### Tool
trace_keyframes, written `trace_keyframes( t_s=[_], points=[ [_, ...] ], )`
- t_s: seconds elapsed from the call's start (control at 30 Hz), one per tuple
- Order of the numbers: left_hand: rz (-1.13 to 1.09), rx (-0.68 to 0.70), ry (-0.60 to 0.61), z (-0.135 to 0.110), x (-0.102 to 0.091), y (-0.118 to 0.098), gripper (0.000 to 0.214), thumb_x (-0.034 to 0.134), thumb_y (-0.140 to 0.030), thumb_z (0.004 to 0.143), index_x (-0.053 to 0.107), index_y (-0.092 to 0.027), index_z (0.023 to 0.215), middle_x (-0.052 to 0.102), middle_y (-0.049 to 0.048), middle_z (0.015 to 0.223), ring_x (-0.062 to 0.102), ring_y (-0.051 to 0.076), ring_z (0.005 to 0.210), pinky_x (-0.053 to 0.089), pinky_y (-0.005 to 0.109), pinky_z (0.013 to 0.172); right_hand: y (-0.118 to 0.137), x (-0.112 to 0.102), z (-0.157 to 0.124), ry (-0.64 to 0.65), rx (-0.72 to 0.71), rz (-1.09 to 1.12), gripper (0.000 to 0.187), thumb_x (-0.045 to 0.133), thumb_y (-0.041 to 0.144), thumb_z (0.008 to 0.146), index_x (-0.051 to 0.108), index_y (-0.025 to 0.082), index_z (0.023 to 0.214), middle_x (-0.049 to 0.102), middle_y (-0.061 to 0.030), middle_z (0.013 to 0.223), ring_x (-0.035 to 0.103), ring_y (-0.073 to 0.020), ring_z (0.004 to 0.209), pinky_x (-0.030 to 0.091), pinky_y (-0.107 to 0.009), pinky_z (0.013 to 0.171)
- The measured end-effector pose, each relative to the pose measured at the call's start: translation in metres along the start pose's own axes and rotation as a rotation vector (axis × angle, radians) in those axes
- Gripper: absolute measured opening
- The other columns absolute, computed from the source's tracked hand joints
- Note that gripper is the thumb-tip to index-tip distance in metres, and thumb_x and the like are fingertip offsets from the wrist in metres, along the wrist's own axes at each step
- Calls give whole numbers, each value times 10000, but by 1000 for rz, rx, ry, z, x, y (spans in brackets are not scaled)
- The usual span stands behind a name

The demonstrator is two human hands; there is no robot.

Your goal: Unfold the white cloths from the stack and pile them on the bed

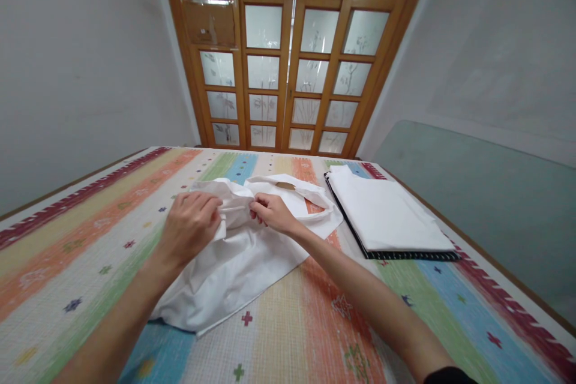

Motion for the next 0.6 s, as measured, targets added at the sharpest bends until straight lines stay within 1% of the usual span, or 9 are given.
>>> trace_keyframes(
  t_s=[0.07, 0.13, 0.2, 0.3, 0.4, 0.5, 0.6],
  points=[
    [13, 66, 84, 4, 11, -14, 240, 484, -103, 807, 672, -178, 936, 710, 96, 939, 616, 268, 919, 418, 431, 867, 0, 3, 0, 8, -10, 23, 203, 504, 159, 819, 539, 183, 620, 554, 52, 557, 468, -82, 465, 382, -208, 537],
    [-21, 106, 176, 7, 25, -27, 207, 505, -123, 804, 665, -176, 924, 701, 106, 930, 611, 272, 922, 418, 430, 868, 1, 3, 0, 0, -28, 9, 215, 501, 151, 818, 537, 180, 607, 539, 53, 552, 462, -81, 487, 373, -205, 548],
    [-77, 76, 247, 11, 40, -32, 144, 512, -185, 840, 650, -169, 877, 690, 115, 883, 616, 270, 891, 433, 413, 841, 2, 2, -1, 6, -51, 0, 222, 499, 153, 821, 540, 177, 605, 538, 48, 560, 466, -85, 517, 366, -206, 560],
    [-222, -72, 314, 12, 62, -21, 179, 482, -257, 892, 632, -166, 856, 685, 112, 840, 632, 254, 823, 460, 369, 774, 3, 1, -3, 36, -80, 6, 216, 511, 183, 830, 545, 175, 616, 530, 46, 559, 460, -90, 530, 353, -208, 560],
    [-410, -197, 367, 7, 84, -11, 149, 511, -261, 868, 626, -170, 846, 683, 86, 804, 632, 223, 732, 469, 321, 701, 5, -2, -6, 61, -90, 11, 219, 525, 222, 835, 546, 176, 622, 514, 48, 553, 450, -91, 534, 345, -208, 554],
    [-560, -232, 385, 2, 98, -10, 149, 499, -221, 843, 627, -175, 783, 687, 70, 776, 627, 201, 696, 472, 299, 689, 6, -2, -9, 76, -78, 19, 217, 522, 228, 832, 550, 176, 623, 516, 46, 550, 454, -92, 537, 349, -207, 553],
    [-651, -270, 367, -2, 104, -9, 200, 474, -193, 827, 641, -176, 717, 700, 63, 756, 628, 192, 709, 467, 287, 705, 4, -4, -9, 44, -51, 45, 223, 519, 219, 819, 540, 176, 601, 534, 41, 549, 463, -90, 538, 359, -202, 553]
  ],
)
Point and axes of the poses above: each hand's wrist, its own z-axis towards the middle knuckle, its own x-axis out of the palm, y = z × x, the point moved 9 cm from there along z, towards the middle knuckle
